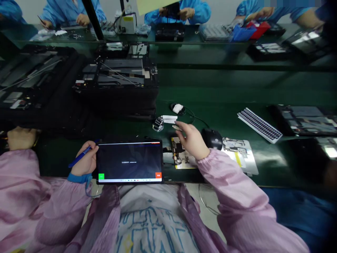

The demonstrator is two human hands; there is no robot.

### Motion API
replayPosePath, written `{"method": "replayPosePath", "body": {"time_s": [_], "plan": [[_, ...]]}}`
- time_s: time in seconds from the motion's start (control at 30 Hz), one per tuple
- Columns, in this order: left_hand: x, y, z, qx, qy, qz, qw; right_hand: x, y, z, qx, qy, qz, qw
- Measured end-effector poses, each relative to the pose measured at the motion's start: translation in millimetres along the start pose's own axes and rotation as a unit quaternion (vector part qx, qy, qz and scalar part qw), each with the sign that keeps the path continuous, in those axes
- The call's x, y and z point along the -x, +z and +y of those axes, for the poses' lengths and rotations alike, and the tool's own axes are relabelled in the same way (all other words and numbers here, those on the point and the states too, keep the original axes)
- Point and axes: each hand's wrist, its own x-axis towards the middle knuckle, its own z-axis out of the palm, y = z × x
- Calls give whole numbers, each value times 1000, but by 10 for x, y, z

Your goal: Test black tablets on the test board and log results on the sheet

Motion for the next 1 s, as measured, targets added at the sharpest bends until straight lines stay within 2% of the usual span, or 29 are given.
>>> {"method": "replayPosePath", "body": {"time_s": [0.03,0.1,0.17,0.23,0.37,0.53,0.7,0.8,0.93,1.0], "plan": [[-2,-4,-3,3,-1,-1,1000,-80,30,-4,39,-6,-24,999],[-3,-10,-5,9,-4,-5,1000,-221,128,-47,76,-39,-120,989],[1,-14,-3,13,-4,-5,1000,-327,258,-108,64,-65,-211,973],[8,-12,2,17,-2,0,1000,-400,381,-153,44,-72,-250,965],[29,-4,16,26,-1,4,1000,-458,441,-169,14,-59,-252,966],[33,1,27,29,-7,-18,999,-257,131,-209,-45,7,-219,975],[0,22,23,30,-10,-13,999,152,-127,-369,-220,69,-142,963],[-14,46,20,31,-16,-6,999,350,-134,-447,-246,72,-113,960],[-14,80,30,35,-1,14,999,543,-32,-453,-283,88,-128,946],[-15,91,38,32,-1,12,999,619,38,-420,-277,90,-125,948]]}}
